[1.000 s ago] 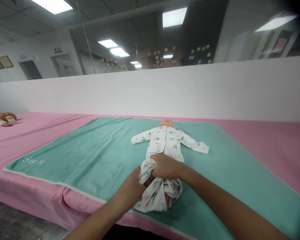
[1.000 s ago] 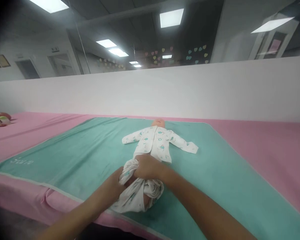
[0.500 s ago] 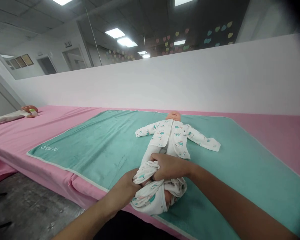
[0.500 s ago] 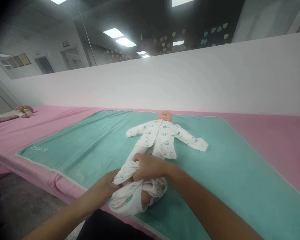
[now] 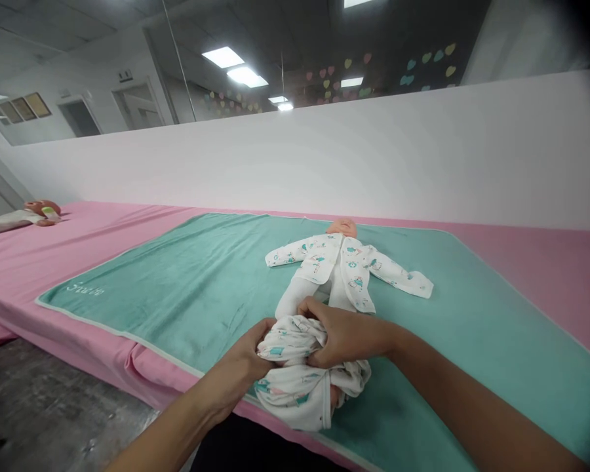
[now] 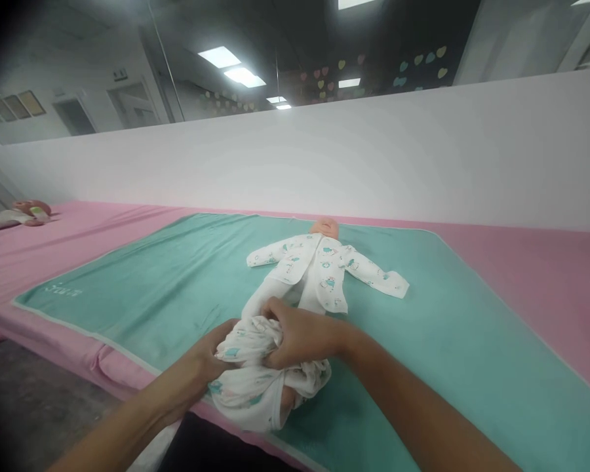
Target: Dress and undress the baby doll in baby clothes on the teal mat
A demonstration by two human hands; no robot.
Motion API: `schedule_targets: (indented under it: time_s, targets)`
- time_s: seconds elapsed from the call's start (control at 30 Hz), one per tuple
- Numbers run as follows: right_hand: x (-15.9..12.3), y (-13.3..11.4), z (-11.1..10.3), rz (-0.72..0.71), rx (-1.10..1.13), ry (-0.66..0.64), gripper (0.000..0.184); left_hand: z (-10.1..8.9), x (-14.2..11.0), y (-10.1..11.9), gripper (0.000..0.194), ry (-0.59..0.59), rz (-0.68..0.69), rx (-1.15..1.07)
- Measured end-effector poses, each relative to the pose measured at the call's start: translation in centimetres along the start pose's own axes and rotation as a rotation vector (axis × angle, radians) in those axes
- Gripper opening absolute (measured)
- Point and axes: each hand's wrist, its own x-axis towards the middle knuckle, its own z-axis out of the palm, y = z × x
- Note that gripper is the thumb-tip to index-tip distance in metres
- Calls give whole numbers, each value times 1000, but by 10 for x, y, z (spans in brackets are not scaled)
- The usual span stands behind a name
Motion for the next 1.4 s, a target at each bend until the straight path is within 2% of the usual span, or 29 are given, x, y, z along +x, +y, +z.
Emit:
schedule_targets:
  time_s: [0.07,0.17,0.27,0.33,0.4,0.53,0.6,0.77,0.87,0.93,1.03,1.13,1.2,1.3,1.4]
  targets:
    - [-1,-4,0,35,-24,-18,51,2,-6,6,59,-10,-15,-15]
    - [-2,-10,2,59,-78,-46,60,8,-12,14,62,80,8,-104]
    - [1,-11,2,18,-116,-44,49,10,-15,17,58,149,18,-184]
    - [3,-10,1,-26,-53,-40,40,7,-15,16,54,161,8,-159]
    - [4,-9,-2,-41,53,-60,40,3,-12,12,47,220,30,-50]
    - [5,-8,-1,-10,203,-66,42,-3,0,2,44,391,229,280]
    - [7,-7,5,-12,272,3,41,-4,5,-2,45,372,276,350]
    - [17,1,20,-73,467,245,32,-4,9,-6,48,271,291,368]
    - [21,8,21,2,472,354,23,-3,9,-9,56,240,362,465]
    - [24,13,20,90,477,444,19,0,7,-12,68,229,454,574]
    - [26,20,18,145,514,529,18,10,3,-17,84,264,681,807]
    - [28,24,20,153,518,525,18,21,-4,-17,80,366,858,1086]
    - [28,24,21,159,505,510,19,27,-5,-15,72,386,915,1245]
    - [26,21,21,112,519,500,19,25,-1,-14,63,350,877,1346]
    - [20,15,17,-4,612,403,24,15,8,-17,60,377,704,1284]
